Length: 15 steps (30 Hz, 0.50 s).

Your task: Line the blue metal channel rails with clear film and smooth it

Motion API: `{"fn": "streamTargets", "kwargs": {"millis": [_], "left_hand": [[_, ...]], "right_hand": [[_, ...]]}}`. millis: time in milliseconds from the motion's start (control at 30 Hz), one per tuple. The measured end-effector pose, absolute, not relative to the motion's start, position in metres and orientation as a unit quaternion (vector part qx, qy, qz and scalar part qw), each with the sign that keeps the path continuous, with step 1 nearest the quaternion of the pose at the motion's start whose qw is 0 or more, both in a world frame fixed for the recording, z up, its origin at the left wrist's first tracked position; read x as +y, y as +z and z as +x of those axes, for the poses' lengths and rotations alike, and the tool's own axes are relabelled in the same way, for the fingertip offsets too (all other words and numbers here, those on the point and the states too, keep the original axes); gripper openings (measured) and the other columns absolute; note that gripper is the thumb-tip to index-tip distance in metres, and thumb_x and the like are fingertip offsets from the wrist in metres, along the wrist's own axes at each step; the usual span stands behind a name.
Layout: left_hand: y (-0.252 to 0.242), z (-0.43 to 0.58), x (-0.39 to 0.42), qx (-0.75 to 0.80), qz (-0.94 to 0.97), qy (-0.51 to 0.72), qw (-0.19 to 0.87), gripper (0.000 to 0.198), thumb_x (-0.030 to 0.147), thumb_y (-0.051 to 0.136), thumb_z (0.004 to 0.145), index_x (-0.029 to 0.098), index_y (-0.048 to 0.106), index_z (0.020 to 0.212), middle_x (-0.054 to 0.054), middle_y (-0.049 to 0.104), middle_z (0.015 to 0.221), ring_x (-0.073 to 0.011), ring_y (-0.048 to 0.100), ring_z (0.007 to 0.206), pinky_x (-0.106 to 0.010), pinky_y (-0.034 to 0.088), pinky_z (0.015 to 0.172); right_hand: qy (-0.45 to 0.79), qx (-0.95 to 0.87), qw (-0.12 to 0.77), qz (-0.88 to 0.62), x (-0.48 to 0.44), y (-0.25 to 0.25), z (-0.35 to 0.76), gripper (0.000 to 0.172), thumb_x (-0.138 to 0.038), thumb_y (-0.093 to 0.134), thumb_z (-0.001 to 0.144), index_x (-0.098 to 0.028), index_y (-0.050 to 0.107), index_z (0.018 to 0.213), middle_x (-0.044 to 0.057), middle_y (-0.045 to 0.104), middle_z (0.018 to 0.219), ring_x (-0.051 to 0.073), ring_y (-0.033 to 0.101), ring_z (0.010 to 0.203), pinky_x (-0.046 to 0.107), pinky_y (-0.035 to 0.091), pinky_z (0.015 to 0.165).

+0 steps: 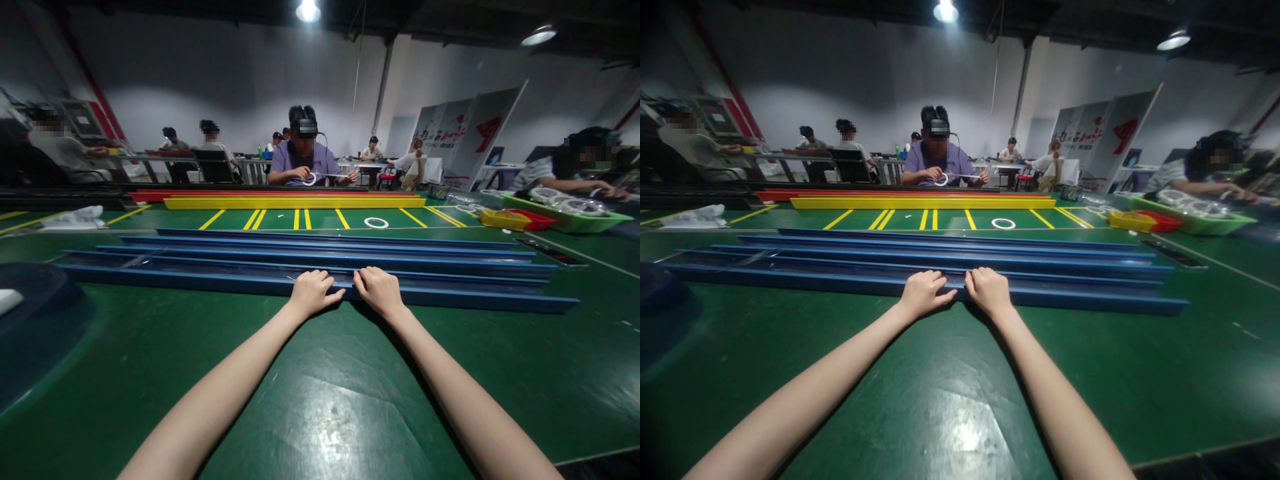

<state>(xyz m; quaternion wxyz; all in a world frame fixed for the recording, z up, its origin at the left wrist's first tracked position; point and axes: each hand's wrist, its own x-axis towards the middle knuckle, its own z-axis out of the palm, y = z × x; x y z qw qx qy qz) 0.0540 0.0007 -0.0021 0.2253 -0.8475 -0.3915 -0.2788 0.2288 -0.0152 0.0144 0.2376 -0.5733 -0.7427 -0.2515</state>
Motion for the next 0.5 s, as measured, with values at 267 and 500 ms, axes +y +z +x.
{"fn": "streamTargets", "kwargs": {"millis": [267, 500], "left_hand": [[-0.0033, 0.0526, 0.0017, -0.386, -0.851, -0.272, 0.228, 0.042, 0.05, 0.036, 0.081, 0.017, 0.056, 0.065, -0.003, 0.056, 0.065, -0.014, 0.05, 0.063, -0.026, 0.029, 0.053], [-0.0044, 0.0513, 0.0024, -0.384, -0.854, -0.262, 0.232, 0.044, 0.052, 0.033, 0.082, 0.017, 0.055, 0.066, -0.003, 0.057, 0.067, -0.0142, 0.05, 0.063, -0.027, 0.027, 0.053]], "right_hand": [[-0.272, -0.717, 0.256, -0.589, -0.0101, 0.0095, 0.2233, 0.04, -0.034, 0.031, 0.083, -0.016, 0.054, 0.055, 0.003, 0.057, 0.056, 0.009, 0.046, 0.051, 0.023, 0.014, 0.046], [-0.313, -0.699, 0.277, -0.58, -0.0091, 0.0046, 0.2194, 0.039, -0.035, 0.034, 0.081, -0.016, 0.052, 0.051, 0.003, 0.056, 0.053, 0.01, 0.045, 0.05, 0.024, 0.014, 0.046]]}}
